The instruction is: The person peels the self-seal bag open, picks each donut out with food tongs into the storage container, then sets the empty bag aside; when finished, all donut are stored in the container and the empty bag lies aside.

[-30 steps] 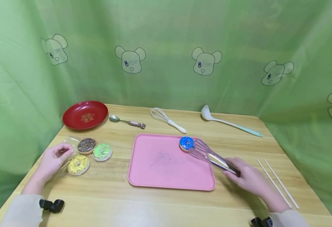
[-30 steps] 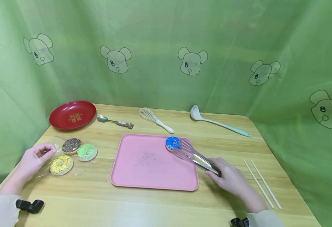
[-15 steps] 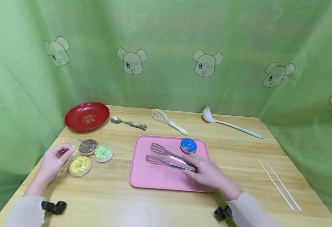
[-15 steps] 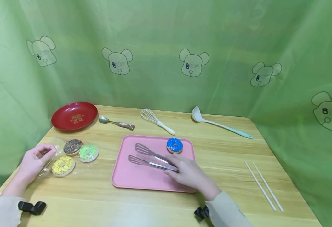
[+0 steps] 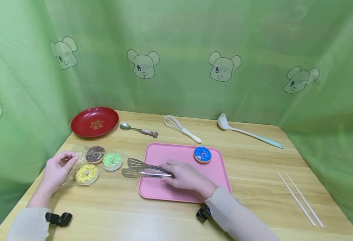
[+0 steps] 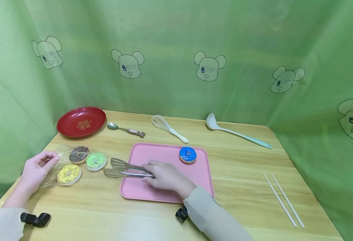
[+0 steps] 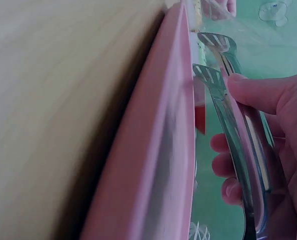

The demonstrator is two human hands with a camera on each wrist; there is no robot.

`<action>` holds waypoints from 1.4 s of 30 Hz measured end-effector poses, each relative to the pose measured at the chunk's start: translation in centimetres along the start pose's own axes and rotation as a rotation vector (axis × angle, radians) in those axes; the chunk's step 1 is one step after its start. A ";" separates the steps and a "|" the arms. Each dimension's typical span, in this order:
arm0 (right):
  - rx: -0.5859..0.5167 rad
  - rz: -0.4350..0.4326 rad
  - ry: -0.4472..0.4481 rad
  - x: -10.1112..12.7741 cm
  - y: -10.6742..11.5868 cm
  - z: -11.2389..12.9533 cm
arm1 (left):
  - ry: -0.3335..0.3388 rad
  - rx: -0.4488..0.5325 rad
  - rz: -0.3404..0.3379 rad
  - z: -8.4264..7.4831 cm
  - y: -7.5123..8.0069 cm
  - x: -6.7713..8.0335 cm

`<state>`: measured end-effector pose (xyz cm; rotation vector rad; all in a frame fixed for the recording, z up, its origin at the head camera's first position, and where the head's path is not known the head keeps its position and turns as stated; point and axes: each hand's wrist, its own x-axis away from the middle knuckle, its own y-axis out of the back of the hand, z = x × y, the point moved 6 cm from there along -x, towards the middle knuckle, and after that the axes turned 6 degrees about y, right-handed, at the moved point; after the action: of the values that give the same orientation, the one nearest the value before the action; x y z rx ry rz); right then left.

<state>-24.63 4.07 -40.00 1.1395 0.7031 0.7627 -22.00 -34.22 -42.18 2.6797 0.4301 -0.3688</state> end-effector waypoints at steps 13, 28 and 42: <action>0.014 -0.064 0.000 -3.0 -0.4 1.4 | -0.012 -0.002 0.021 -0.5 -0.4 -0.4; 0.140 -0.120 -0.043 -5.6 -0.2 2.2 | -0.014 -0.016 0.040 -0.2 -0.6 -0.3; 0.162 -0.047 -0.131 -6.3 -1.4 1.9 | 0.001 -0.057 0.037 0.8 -0.6 -0.3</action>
<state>-26.37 -2.45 -40.19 1.3027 0.6882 0.5935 -22.63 -34.08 -43.05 2.6288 0.3853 -0.3395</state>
